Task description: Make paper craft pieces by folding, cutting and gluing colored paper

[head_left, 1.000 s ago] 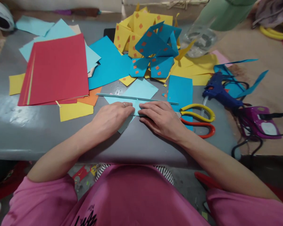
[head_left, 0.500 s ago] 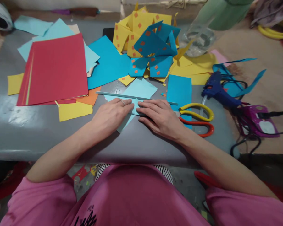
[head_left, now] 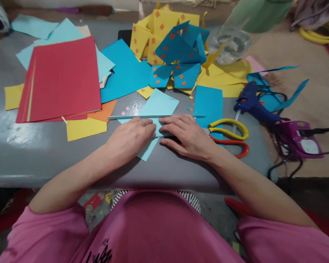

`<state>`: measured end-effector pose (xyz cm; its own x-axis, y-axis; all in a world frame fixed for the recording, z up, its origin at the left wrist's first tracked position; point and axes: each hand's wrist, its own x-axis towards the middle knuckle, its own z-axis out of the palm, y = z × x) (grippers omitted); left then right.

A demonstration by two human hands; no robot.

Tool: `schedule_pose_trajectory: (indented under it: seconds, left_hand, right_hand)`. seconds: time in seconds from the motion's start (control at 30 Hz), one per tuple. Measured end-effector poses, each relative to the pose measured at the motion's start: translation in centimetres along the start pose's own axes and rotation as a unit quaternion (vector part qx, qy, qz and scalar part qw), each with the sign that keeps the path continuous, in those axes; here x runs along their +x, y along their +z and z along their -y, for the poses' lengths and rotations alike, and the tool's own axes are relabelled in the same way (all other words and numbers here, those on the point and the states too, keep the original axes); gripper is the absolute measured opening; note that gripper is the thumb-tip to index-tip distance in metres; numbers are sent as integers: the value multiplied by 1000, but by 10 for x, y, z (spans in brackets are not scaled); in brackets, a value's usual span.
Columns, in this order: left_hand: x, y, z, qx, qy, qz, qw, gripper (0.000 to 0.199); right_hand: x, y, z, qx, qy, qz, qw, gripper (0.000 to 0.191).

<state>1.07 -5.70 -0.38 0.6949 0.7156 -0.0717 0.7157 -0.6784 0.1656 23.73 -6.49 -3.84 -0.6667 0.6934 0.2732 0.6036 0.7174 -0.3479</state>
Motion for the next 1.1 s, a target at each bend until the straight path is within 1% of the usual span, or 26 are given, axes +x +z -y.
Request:
schedule_pose_trajectory:
  seconds: [0.1,0.3,0.4,0.57,0.63,0.73,0.87,0.97,1.1]
  left_hand:
    - [2,2,3,-13,5,-18,1000,30]
    - [8,8,7,3,-17,-48,999,26]
    - [10,8,6,10,-16,-42,999,25]
    - [11,8,6,9,2,-47,999,24]
    - [12,8,7,1,4,-40,999,23]
    - [13,5,7,-12,-1,-26,1000,21]
    - [13,1,5,-12,-1,-20,1000,21]
    - [12,4,3,12,-9,-28,1000,20]
    - [10,13,1,33,3,-63,997,20]
  right_hand:
    - [-1,1,-1,-6,5,0,1000,26]
    - [-2,2,-2,-4,14,-9,1000,22]
    - [-3,2,-2,-16,9,-12,1000,22]
    - [-6,3,1,-77,2,-31,997,22]
    - [-8,3,2,-108,-2,-32,994,22]
    - [-9,4,4,-149,-25,-47,987,23]
    - [-8,5,3,-156,-38,-46,986,25]
    - [-7,5,3,-155,-35,-46,986,26]
    - [-7,6,3,-153,-40,-54,986,25]
